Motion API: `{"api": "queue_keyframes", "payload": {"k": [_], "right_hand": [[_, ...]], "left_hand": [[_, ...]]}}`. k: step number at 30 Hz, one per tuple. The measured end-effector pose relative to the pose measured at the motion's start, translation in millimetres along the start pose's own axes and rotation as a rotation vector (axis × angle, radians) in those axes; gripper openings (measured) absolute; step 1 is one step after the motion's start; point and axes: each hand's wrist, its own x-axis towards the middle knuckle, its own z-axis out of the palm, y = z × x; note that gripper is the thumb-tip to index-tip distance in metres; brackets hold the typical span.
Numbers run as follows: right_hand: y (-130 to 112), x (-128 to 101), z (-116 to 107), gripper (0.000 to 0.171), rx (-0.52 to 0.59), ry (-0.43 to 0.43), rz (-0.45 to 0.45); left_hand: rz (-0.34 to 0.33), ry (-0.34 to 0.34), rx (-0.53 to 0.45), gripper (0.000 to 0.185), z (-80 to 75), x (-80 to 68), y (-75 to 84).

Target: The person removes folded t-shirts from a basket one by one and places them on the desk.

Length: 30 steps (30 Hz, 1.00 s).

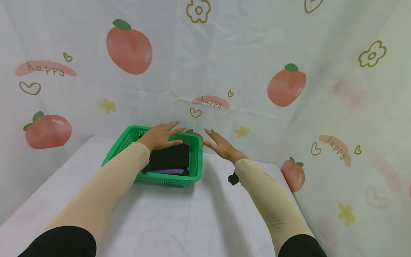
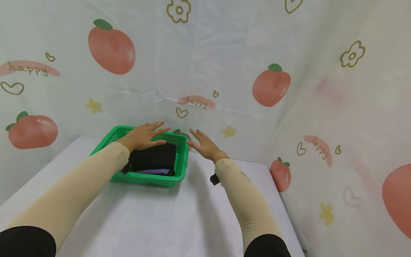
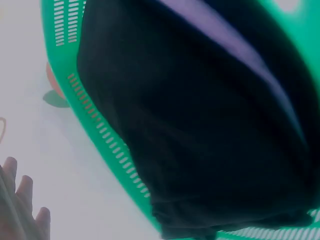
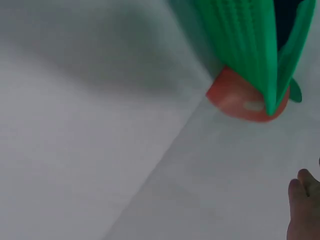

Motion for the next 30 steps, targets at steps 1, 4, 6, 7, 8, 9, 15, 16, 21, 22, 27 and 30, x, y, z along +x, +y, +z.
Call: {"api": "queue_keyframes", "payload": {"k": [1,4,6,7,8,9,15,16,21,22,27,30], "right_hand": [[-1.9,1.2,2.9,0.068,0.051,0.004,0.002],[-8.1,5.6,12.3,0.069,0.183,0.011,0.008],[-14.0,8.0,18.9,0.068,0.242,0.010,0.022],[-17.1,9.0,22.3,0.068,0.261,0.007,0.028],[-19.8,10.2,25.9,0.067,0.274,0.004,0.035],[-23.0,11.2,29.4,0.066,0.289,0.003,0.039],[-35.3,17.6,51.6,0.060,0.367,0.007,0.052],[-36.9,18.7,54.8,0.060,0.378,0.011,0.060],[-46.0,24.4,67.3,0.061,0.446,0.030,0.115],[-48.2,25.7,69.2,0.061,0.467,0.034,0.130],[-62.4,29.6,76.9,0.068,0.569,-0.023,0.226],[-69.9,31.3,81.4,0.073,0.577,-0.072,0.296]], "left_hand": [[-0.012,0.004,-0.014,0.071,0.9,-2.7,-2.1],[-0.065,0.015,-0.049,0.071,4.7,-10.2,-9.8],[-0.102,0.024,-0.077,0.071,5.8,-16.0,-14.8],[-0.124,0.027,-0.083,0.072,6.9,-18.8,-17.5],[-0.146,0.032,-0.098,0.072,7.8,-21.4,-20.1],[-0.165,0.033,-0.105,0.072,8.1,-24.5,-22.3],[-0.258,0.032,-0.172,0.074,15.6,-44.5,-34.5],[-0.274,0.030,-0.185,0.075,17.9,-48.1,-37.0],[-0.366,0.004,-0.244,0.084,30.0,-64.6,-48.3],[-0.382,0.002,-0.256,0.085,32.1,-67.0,-50.1],[-0.437,-0.009,-0.385,0.084,38.2,-76.0,-55.6],[-0.450,-0.014,-0.496,0.083,38.8,-78.3,-56.3]]}}
